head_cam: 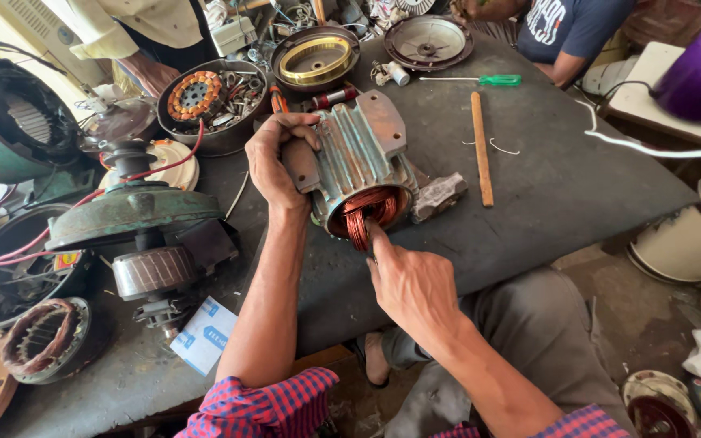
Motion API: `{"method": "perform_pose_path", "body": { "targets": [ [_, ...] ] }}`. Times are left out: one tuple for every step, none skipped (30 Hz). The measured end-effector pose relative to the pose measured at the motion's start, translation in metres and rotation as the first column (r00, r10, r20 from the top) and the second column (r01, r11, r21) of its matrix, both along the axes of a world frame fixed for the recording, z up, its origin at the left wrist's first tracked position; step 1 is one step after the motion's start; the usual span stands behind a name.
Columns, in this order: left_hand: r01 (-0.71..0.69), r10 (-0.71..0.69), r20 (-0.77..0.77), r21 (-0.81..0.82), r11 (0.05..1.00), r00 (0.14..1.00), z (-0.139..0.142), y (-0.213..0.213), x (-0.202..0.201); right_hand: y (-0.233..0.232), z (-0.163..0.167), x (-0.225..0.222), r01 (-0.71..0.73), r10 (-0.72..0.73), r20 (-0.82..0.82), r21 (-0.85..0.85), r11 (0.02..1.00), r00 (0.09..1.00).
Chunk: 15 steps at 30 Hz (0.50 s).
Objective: The person uses a screwdriver and a wooden stick to adjust and press down copper windings inside an electric motor stator. They repeatedly probe the coils, reposition the stator, and use both tools to compact the windings within the housing.
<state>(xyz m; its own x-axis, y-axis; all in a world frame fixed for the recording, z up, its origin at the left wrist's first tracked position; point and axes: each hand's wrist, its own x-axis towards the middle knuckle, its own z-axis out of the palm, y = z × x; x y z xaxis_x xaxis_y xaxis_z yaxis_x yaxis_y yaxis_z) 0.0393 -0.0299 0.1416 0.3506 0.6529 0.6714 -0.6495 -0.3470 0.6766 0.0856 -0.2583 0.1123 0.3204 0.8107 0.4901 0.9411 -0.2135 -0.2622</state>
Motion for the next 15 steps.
{"method": "perform_pose_path", "body": {
  "targets": [
    [0.004,-0.004,0.002,0.0,1.0,1.0,0.0,0.001,-0.001,0.001,0.003,0.0,-0.007,0.007,-0.001,-0.006,1.0,1.0],
    [0.006,-0.006,0.01,0.003,1.0,1.0,0.001,0.001,-0.002,0.002,0.005,-0.001,-0.013,0.013,-0.005,-0.011,1.0,1.0],
    [0.012,-0.012,0.018,0.003,1.0,1.0,0.0,0.001,-0.002,0.003,0.006,0.0,-0.017,0.016,-0.008,-0.017,1.0,1.0],
    [0.019,-0.019,0.026,0.002,1.0,0.999,0.0,0.001,-0.002,0.003,0.007,0.0,-0.003,0.002,-0.011,-0.047,0.999,1.0],
    [0.018,-0.018,0.02,-0.002,1.0,1.0,-0.001,0.0,-0.001,0.004,0.008,0.001,0.009,-0.01,-0.014,-0.076,0.997,1.0],
    [0.014,-0.014,0.015,-0.006,1.0,1.0,-0.001,0.001,-0.002,0.005,0.008,0.001,0.019,-0.021,-0.016,-0.105,0.994,1.0],
    [0.009,-0.009,0.007,-0.011,1.0,1.0,-0.002,0.001,-0.002,0.006,0.008,0.002,0.018,-0.018,-0.004,-0.105,0.994,1.0],
    [0.012,-0.011,0.014,-0.014,1.0,1.0,-0.002,0.001,-0.002,0.006,0.008,0.002,0.018,-0.018,0.007,-0.106,0.994,1.0],
    [0.016,-0.016,0.021,-0.019,1.0,1.0,-0.002,0.001,-0.002,0.006,0.007,0.003,0.021,-0.019,0.019,-0.108,0.994,1.0],
    [0.022,-0.022,0.028,-0.023,0.999,0.999,-0.002,0.001,-0.001,0.005,0.006,0.002,0.027,-0.026,0.011,-0.122,0.992,1.0],
    [0.025,-0.024,0.028,-0.013,1.0,0.999,-0.002,0.001,-0.001,0.006,0.005,0.002,0.033,-0.033,0.003,-0.133,0.991,0.999],
    [0.026,-0.026,0.029,-0.003,1.0,0.999,-0.002,0.001,-0.001,0.006,0.003,0.001,0.038,-0.038,-0.003,-0.145,0.989,0.999],
    [0.024,-0.024,0.028,0.006,1.0,0.999,-0.002,0.001,-0.002,0.006,0.001,0.0,0.022,-0.023,-0.005,-0.092,0.996,1.0],
    [0.029,-0.028,0.029,-0.004,1.0,0.999,-0.003,0.001,-0.003,0.004,-0.001,-0.002,0.009,-0.009,-0.007,-0.039,0.999,1.0],
    [0.035,-0.034,0.036,-0.013,0.999,0.999,-0.003,0.002,-0.002,0.004,-0.003,-0.002,-0.002,0.002,-0.003,0.015,1.0,1.0]
  ]
}}
